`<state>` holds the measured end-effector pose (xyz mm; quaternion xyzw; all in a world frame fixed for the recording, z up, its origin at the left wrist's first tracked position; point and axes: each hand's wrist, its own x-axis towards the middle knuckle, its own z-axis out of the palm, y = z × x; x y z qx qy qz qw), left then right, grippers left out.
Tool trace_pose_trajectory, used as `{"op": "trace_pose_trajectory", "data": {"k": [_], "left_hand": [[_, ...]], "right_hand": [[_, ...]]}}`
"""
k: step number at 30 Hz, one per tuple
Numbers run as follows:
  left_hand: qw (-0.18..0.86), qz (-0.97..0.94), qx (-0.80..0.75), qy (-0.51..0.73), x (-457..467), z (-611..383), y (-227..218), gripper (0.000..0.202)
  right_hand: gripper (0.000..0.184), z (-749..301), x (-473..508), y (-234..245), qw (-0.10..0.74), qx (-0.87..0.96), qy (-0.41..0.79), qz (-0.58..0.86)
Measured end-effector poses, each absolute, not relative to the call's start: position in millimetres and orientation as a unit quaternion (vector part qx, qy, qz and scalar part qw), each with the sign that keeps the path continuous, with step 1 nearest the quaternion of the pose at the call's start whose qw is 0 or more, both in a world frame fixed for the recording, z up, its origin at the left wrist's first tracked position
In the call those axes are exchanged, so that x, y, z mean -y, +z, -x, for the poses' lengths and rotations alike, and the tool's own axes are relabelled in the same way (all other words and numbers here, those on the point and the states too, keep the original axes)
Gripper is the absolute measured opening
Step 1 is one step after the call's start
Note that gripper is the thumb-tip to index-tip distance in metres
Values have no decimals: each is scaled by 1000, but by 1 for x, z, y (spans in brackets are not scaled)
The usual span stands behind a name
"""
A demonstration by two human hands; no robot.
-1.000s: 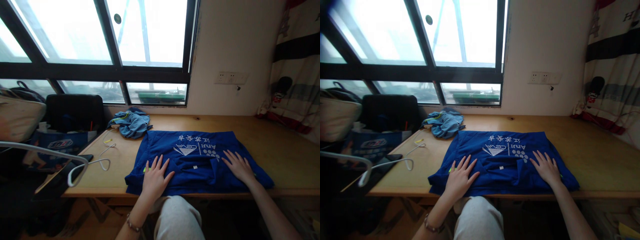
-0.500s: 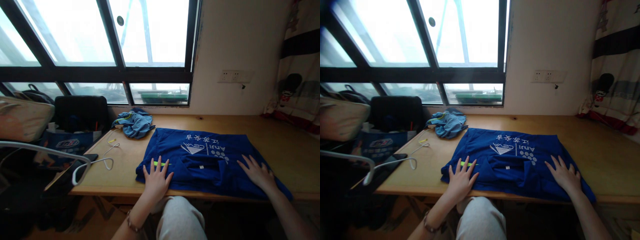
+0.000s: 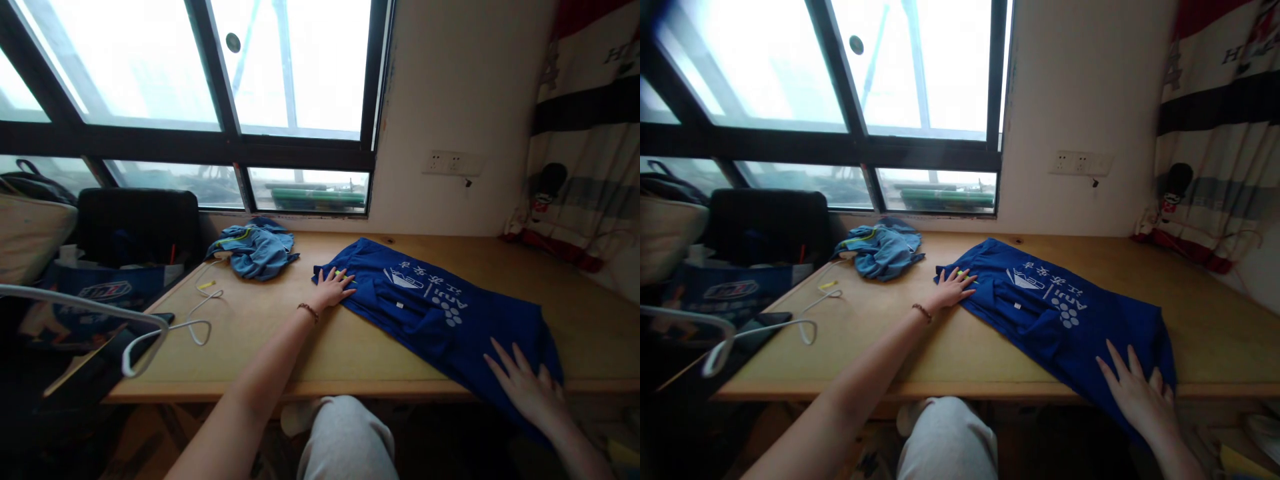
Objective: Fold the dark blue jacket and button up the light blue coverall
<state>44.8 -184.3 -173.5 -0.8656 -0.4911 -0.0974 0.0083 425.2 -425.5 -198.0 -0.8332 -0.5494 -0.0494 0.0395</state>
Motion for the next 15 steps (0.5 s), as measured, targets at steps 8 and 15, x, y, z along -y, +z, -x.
{"op": "trace_pose_trajectory", "data": {"k": [8,15], "left_hand": [[65,782,573,-236,190,-69,-160,54],[77,933,233,-264,276,-125,-136,53]], "right_hand": [[52,-385,443,-202,-18,623,-65,779],[61,-370,435,-199,52,582,-59,809]]}}
